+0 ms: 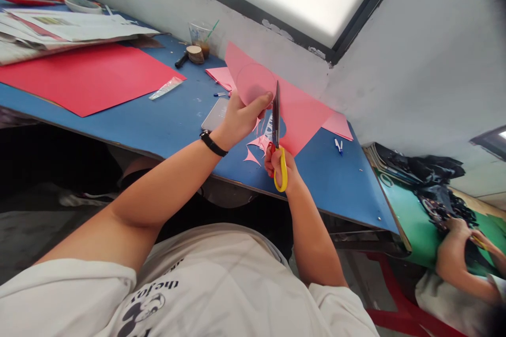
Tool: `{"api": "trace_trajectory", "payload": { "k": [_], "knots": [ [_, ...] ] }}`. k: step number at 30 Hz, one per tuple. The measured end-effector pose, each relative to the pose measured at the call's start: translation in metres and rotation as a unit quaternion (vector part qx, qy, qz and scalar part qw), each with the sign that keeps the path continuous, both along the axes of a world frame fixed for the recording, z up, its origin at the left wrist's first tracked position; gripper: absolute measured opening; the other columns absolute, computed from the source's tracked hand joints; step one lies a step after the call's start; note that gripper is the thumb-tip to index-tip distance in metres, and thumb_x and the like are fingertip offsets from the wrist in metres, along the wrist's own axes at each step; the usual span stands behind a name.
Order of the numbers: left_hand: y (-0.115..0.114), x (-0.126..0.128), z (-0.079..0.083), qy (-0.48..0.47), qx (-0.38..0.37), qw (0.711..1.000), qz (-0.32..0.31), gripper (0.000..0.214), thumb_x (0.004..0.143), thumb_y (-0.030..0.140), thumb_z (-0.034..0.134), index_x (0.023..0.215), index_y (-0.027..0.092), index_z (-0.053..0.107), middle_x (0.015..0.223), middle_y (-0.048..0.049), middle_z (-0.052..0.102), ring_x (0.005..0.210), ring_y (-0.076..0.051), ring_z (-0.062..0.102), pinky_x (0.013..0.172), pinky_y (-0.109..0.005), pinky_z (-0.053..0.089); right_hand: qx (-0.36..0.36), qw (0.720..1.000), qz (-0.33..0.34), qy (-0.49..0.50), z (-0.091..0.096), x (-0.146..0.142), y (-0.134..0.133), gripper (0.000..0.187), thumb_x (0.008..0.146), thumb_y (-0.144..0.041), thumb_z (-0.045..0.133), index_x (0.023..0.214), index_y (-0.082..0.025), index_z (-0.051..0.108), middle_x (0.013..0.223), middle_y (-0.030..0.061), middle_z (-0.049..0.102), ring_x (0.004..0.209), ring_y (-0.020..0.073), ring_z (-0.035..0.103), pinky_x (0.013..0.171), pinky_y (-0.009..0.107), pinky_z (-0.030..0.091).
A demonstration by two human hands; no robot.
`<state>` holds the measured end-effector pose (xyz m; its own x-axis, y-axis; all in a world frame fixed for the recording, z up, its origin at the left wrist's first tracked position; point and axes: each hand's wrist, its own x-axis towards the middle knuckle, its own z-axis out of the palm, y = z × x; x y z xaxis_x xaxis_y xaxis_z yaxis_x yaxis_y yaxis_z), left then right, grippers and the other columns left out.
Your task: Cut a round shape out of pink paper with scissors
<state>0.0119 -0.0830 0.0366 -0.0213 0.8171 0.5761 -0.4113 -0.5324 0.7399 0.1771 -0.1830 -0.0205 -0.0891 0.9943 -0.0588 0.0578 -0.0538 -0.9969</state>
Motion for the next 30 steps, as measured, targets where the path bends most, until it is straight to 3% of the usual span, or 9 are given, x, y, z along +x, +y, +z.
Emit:
{"api": "trace_trajectory", "payload": {
  "k": [4, 14, 22, 30],
  "knots": [
    [0.0012, 0.0004, -0.0005, -0.001, 0.004, 1.0, -0.001, 0.063, 0.095, 0.064, 0.096, 0.064, 0.026, 0.057, 0.063, 0.0, 0.05, 0.062, -0.017, 0.05, 0.057, -0.035, 0.047, 0.024, 0.999, -0.011, -0.022, 0.0032, -0.0027, -0.0015, 0.095, 0.069, -0.12, 0.081, 0.09, -0.03, 0.057, 0.069, -0.0067, 0.042, 0.059, 0.0139, 0.031, 0.055, 0.033, 0.03],
    [-0.0017, -0.0016, 0.0017, -0.005, -0.004, 1.0, -0.008, 0.052, 0.095, 0.05, 0.094, 0.065, 0.025, 0.06, 0.064, 0.0011, 0.051, 0.06, -0.016, 0.05, 0.056, -0.034, 0.044, 0.023, 0.999, -0.014, -0.026, 0.0051, -0.0051, -0.0044, 0.101, 0.062, -0.124, 0.078, 0.087, -0.03, 0.054, 0.07, -0.0061, 0.041, 0.059, 0.0137, 0.033, 0.054, 0.033, 0.028],
    [-0.0037, -0.0037, 0.0054, 0.006, -0.034, 0.999, -0.016, 0.055, 0.09, 0.052, 0.096, 0.065, 0.025, 0.055, 0.065, 0.0017, 0.051, 0.061, -0.015, 0.049, 0.058, -0.035, 0.042, 0.009, 1.0, -0.02, -0.017, 0.0029, -0.0034, -0.0031, 0.087, 0.078, -0.108, 0.087, 0.093, -0.03, 0.052, 0.07, -0.0055, 0.044, 0.059, 0.0141, 0.036, 0.054, 0.031, 0.028],
    [-0.0025, -0.0031, 0.0047, 0.004, -0.009, 1.0, 0.001, 0.058, 0.091, 0.058, 0.096, 0.063, 0.025, 0.056, 0.063, 0.0007, 0.05, 0.06, -0.015, 0.043, 0.059, -0.035, 0.037, 0.02, 0.999, -0.019, -0.027, 0.0057, -0.0041, -0.0042, 0.086, 0.077, -0.108, 0.089, 0.087, -0.03, 0.054, 0.067, -0.0048, 0.043, 0.057, 0.014, 0.038, 0.052, 0.032, 0.028]
  ]
}}
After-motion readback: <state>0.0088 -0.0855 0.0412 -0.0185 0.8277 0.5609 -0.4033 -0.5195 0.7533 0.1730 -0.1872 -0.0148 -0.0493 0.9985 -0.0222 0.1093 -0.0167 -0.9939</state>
